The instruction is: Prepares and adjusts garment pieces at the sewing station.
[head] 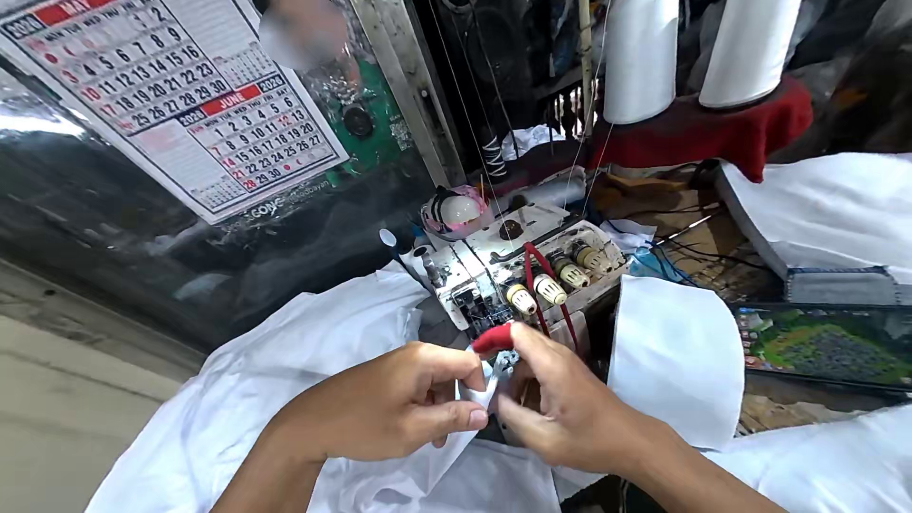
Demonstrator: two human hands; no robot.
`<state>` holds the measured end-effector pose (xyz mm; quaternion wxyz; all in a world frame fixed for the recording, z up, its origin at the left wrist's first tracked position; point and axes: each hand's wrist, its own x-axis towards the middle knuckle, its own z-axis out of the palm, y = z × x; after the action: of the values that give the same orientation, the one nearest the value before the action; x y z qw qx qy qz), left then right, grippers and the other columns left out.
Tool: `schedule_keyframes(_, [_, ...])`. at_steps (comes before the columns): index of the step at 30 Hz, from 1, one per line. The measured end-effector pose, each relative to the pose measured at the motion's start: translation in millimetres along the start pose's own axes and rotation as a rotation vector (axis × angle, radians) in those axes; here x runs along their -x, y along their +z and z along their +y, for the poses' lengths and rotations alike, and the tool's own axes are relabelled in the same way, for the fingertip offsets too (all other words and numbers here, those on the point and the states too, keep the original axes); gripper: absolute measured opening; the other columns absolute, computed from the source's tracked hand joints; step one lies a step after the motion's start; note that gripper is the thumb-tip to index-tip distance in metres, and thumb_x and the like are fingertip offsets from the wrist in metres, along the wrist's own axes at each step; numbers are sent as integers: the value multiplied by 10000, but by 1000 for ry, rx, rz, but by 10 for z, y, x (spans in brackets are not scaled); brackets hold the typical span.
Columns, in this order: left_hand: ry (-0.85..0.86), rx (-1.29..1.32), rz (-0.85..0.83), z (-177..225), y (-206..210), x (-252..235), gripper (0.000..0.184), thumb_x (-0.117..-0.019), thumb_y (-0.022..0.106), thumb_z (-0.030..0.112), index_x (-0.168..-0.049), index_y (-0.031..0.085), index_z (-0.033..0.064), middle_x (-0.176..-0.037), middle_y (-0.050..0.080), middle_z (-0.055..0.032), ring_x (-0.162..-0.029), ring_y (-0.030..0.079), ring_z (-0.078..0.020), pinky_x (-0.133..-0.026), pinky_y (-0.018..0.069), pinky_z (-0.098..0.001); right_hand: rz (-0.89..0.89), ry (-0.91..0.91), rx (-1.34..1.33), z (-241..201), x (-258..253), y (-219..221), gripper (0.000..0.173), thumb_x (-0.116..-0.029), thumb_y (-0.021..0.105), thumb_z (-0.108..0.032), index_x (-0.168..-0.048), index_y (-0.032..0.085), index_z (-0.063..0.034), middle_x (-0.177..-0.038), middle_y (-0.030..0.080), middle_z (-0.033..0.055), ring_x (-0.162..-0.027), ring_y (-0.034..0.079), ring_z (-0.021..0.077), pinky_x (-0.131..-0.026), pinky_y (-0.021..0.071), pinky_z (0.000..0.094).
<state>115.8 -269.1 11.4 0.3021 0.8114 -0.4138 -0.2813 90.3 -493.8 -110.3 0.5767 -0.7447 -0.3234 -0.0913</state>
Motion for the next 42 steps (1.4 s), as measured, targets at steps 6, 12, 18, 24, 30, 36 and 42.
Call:
schedule_keyframes(6, [-161,-286,-2,84,-28,-136,204,-1023,626,341,-1103,674,159,-748,661,44,-589,608,-44,-541,529,-223,-238,66,139,-113,84,-126,327,-1027,581,-398,-1041,703,-95,-927,631,38,-799,609,116,-711,531,320])
schedule_keyframes(12, [-226,-494,-127,247,124,-197,200,-1055,537,247,-1162,639,112,-1047,638,-51,-818,632,-153,-762,561,-366,-108,201,337,-160,597,-34,275,-989,620,-364,-1168,707,-175,-1113,601,95,-895,650,189,-687,586,389])
schedule_keyframes(18, [-196,-731,72,144,74,-143,237,-1056,511,368,-1088,680,205,-949,635,40,-778,633,-90,-681,566,-339,-309,335,-220,-60,252,-157,243,-1070,555,-335,-1194,631,-141,-837,740,-6,-582,701,117,-495,613,305])
schedule_keyframes(24, [-202,-794,96,274,208,-283,249,-1043,537,427,-1092,625,200,-835,654,51,-732,663,-111,-620,565,-374,-537,406,-421,-18,64,-351,246,-1064,582,-298,-1225,619,-116,-855,756,61,-572,712,170,-473,607,320])
schedule_keyframes(30, [-83,-670,195,-84,132,-177,280,-1036,531,470,-1133,672,250,-951,664,114,-746,618,-20,-645,558,-279,-544,434,-492,30,59,-321,261,-1063,585,-286,-1255,602,-111,-852,752,74,-568,708,175,-466,599,314])
schedule_keyframes(36, [-76,-643,204,140,180,-122,223,-1056,509,369,-1029,680,229,-914,628,105,-669,595,6,-581,547,-209,-507,383,-485,-7,87,-321,258,-1064,581,-299,-1236,617,-110,-868,755,71,-581,716,180,-468,606,321])
schedule_keyframes(42, [-41,-512,159,-82,118,-98,279,-1026,578,440,-1006,711,196,-900,611,77,-690,557,2,-608,497,-182,-436,345,-460,16,273,-240,254,-1078,546,-325,-1186,634,-113,-841,757,68,-565,715,186,-464,610,333])
